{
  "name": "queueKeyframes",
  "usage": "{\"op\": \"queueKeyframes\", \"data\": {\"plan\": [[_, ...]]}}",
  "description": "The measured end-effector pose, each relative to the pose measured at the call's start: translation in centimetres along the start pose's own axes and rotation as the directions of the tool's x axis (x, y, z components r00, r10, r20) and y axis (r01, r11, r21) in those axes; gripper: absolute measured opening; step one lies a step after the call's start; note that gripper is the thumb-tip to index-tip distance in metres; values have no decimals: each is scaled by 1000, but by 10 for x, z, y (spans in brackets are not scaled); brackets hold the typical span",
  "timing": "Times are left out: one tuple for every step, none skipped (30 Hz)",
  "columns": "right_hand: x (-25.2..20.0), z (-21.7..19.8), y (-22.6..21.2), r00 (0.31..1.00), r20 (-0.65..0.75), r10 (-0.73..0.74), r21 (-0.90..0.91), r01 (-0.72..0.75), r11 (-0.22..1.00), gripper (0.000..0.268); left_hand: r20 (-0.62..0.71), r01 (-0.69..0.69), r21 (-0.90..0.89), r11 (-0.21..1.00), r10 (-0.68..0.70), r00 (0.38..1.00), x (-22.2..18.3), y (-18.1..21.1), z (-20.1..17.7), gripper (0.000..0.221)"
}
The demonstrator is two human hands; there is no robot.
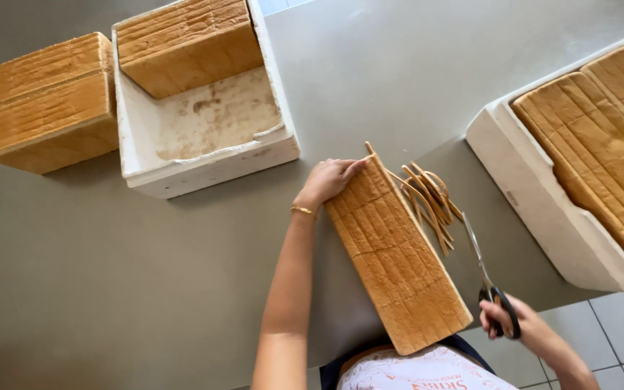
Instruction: Trim the crusts or edges off of loaves of bread using a pair of scissors.
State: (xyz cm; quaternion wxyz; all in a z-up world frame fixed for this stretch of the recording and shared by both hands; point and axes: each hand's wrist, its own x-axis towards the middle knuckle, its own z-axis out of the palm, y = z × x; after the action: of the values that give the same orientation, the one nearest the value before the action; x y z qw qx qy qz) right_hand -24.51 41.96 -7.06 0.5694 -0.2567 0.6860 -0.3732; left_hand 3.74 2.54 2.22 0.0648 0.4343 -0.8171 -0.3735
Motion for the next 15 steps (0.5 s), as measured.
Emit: {"op": "queueKeyframes", "data": {"plan": [[-9, 0, 10, 999, 10, 37, -10, -37, 999, 40, -55, -30, 38, 999, 32, 998, -5, -11, 3, 50], [-17, 0, 19, 997, 22, 76, -20, -75, 997, 42, -109, -55, 76, 996, 63, 992, -10, -22, 6, 48], [-21, 1, 26, 997, 21, 77, -22, -76, 997, 42, -109, -55, 74, 996, 63, 992, -27, -27, 5, 48], [-23, 4, 32, 992, 48, 113, 27, -114, 993, 43, -164, 5, 23, 1000, -1, 986, -44, -34, 2, 49], [-25, 8, 38, 986, 77, 147, 74, -153, 986, 45, -216, 61, -32, 998, -67, 974, -61, -41, -2, 50], [-27, 13, 34, 986, 83, 145, 74, -152, 986, 45, -219, 65, -28, 997, -70, 973, -85, -52, -2, 50], [-30, 18, 30, 976, 170, 136, 48, -146, 988, 44, -305, 121, 18, 993, -109, 946, -108, -63, -2, 51], [-32, 23, 24, 959, 255, 126, 23, -137, 990, 44, -391, 178, 61, 982, -141, 909, -130, -74, -5, 51], [-34, 33, 13, 957, 261, 123, 25, -135, 991, 44, -394, 182, 65, 981, -142, 908, -157, -87, 1, 51], [-35, 43, 1, 950, 279, 138, 10, -147, 989, 41, -408, 325, -29, 945, -308, 859, -183, -99, 6, 61], [-36, 52, -10, 943, 297, 154, -4, -159, 987, 38, -406, 456, -125, 881, -465, 787, -209, -112, 12, 70], [-36, 67, -28, 942, 301, 149, -2, -155, 988, 38, -411, 457, -121, 881, -464, 785, -232, -110, 14, 70], [-36, 82, -46, 923, 361, 133, 29, -154, 988, 43, -399, 540, -251, 804, -594, 699, -254, -107, 15, 75], [-37, 97, -63, 899, 422, 116, 59, -155, 986, 49, -367, 604, -376, 702, -712, 599, -278, -105, 17, 81], [-32, 106, -57, 897, 427, 111, 62, -152, 987, 49, -373, 605, -374, 703, -711, 596, -293, -121, 28, 81]]}}
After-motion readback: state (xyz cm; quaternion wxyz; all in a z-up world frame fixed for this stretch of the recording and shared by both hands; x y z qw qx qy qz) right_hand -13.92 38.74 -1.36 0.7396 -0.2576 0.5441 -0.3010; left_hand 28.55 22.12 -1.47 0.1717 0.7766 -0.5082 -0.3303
